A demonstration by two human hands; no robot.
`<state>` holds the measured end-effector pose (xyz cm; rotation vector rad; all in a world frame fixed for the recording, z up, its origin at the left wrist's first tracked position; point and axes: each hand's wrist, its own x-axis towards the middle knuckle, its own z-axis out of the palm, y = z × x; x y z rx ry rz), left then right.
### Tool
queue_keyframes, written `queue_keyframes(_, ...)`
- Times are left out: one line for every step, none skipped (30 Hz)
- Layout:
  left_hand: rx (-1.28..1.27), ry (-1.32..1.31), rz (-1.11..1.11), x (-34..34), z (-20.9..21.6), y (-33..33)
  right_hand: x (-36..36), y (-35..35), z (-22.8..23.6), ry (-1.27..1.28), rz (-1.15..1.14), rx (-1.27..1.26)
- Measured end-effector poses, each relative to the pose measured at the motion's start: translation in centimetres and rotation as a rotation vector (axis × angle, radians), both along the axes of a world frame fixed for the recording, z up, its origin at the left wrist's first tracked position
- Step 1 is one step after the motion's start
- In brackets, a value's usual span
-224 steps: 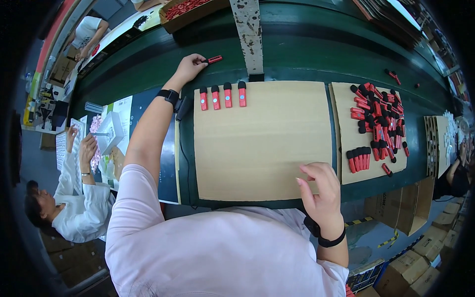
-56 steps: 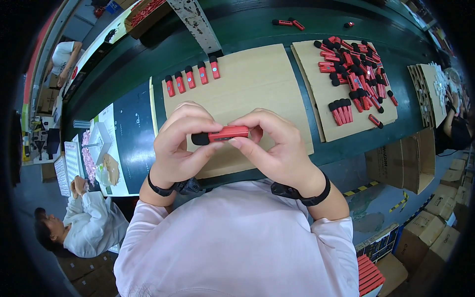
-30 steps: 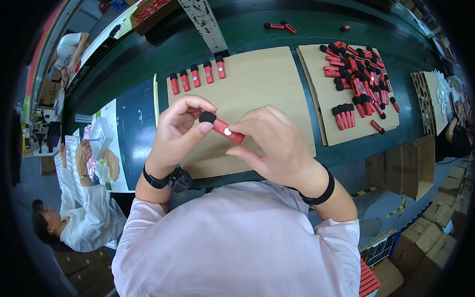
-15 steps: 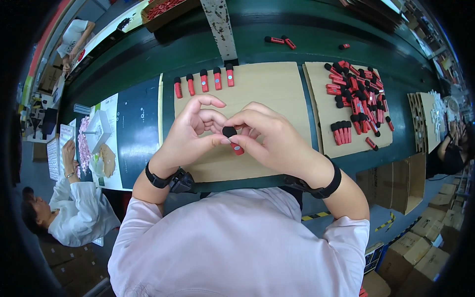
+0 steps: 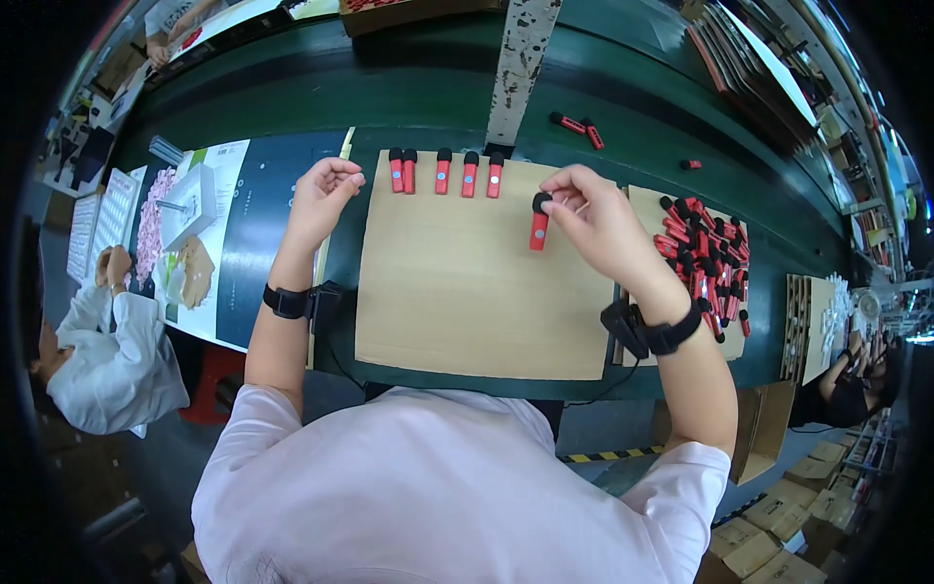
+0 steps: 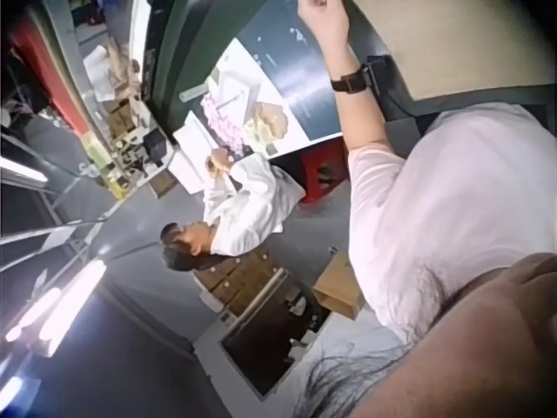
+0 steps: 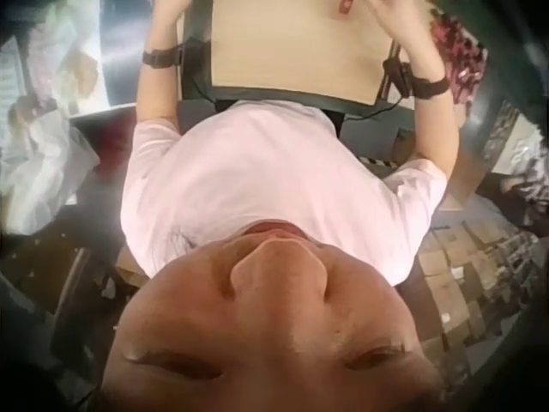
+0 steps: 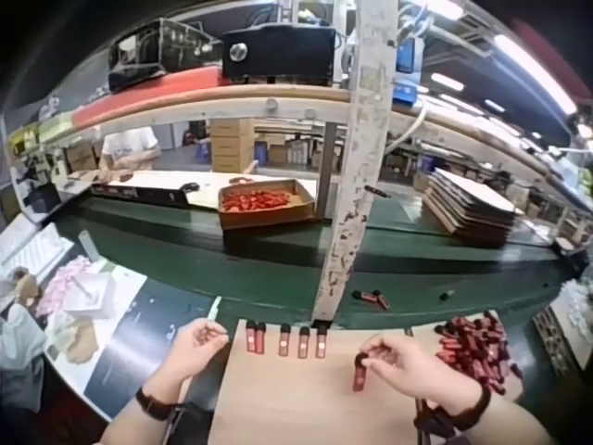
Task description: The person picks up a red microphone, turns it over to inspect it, and places it onto a cardboard sheet. This process is repeated for several microphones, which are arranged in rows on the sheet.
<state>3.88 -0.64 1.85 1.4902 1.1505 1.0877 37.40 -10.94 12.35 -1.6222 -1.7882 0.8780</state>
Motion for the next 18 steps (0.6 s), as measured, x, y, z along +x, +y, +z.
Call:
queue_keyframes(-0.014,-0.009,0.006,-0.1,-0.5,0.4,0.5,1.2,-0.8,-0.021,-0.003,0.009)
queue_keyframes(-0.029,-0.018,0.011,-0.1,-1.0,0.7,1.0,2.2,-1.4,-0.042,-0.007,0.018)
queue_keyframes(-0.044,-0.026,0.016,-0.1,-1.5,1.0,1.1,3.3,-1.9,-0.049,-0.012,0.016)
queue_keyframes(-0.045,-0.035,0.009,-0.1,-2.0,1.3,1.1,4.3,-2.3,-0.066,-0.015,-0.013)
queue_keyframes(-0.051,-0.022,0.011,-0.1,-2.5,1.4,1.1,5.2,-2.8,-0.083,-0.020,-0.042)
queue_keyframes(-0.057,-0.008,0.014,0.0,-2.9,1.5,1.3,6.1,-3.5,-0.090,-0.025,-0.042)
queue_keyframes(-0.063,0.006,0.017,0.1,-3.3,1.6,1.5,6.9,-4.4,-0.085,-0.030,-0.047)
queue_keyframes(-0.063,0.000,0.012,0.4,-3.6,1.7,1.5,7.6,-4.9,-0.081,-0.034,-0.051)
queue_keyframes(-0.073,-0.029,0.013,0.6,-3.8,1.8,1.7,8.2,-5.3,-0.076,-0.038,-0.055)
queue_keyframes(-0.083,-0.057,0.013,0.9,-4.0,1.8,2.0,8.7,-5.6,-0.081,-0.044,-0.055)
queue_keyframes(-0.093,-0.084,0.015,1.0,-4.2,1.9,1.9,9.1,-5.7,-0.110,-0.043,-0.098)
queue_keyframes(-0.094,-0.087,0.011,1.1,-4.4,1.9,1.9,9.5,-5.8,-0.139,-0.043,-0.140)
queue_keyframes(-0.095,-0.069,0.007,1.0,-4.7,2.0,1.8,9.7,-5.9,-0.168,-0.044,-0.183)
queue_keyframes(-0.096,-0.050,0.003,0.9,-4.9,2.1,1.8,9.8,-6.1,-0.172,-0.049,-0.184)
queue_keyframes(-0.097,-0.033,-0.002,0.8,-5.0,2.2,1.7,9.9,-6.4,-0.170,-0.041,-0.173)
queue_keyframes(-0.098,-0.036,-0.006,0.8,-5.1,2.3,1.8,10.1,-6.7,-0.169,-0.033,-0.162)
queue_keyframes(-0.104,-0.047,0.007,0.7,-5.1,2.3,2.0,10.1,-6.9,-0.168,-0.025,-0.151)
queue_keyframes(-0.109,-0.058,0.020,0.6,-5.2,2.3,2.3,10.3,-7.0,-0.172,-0.029,-0.152)
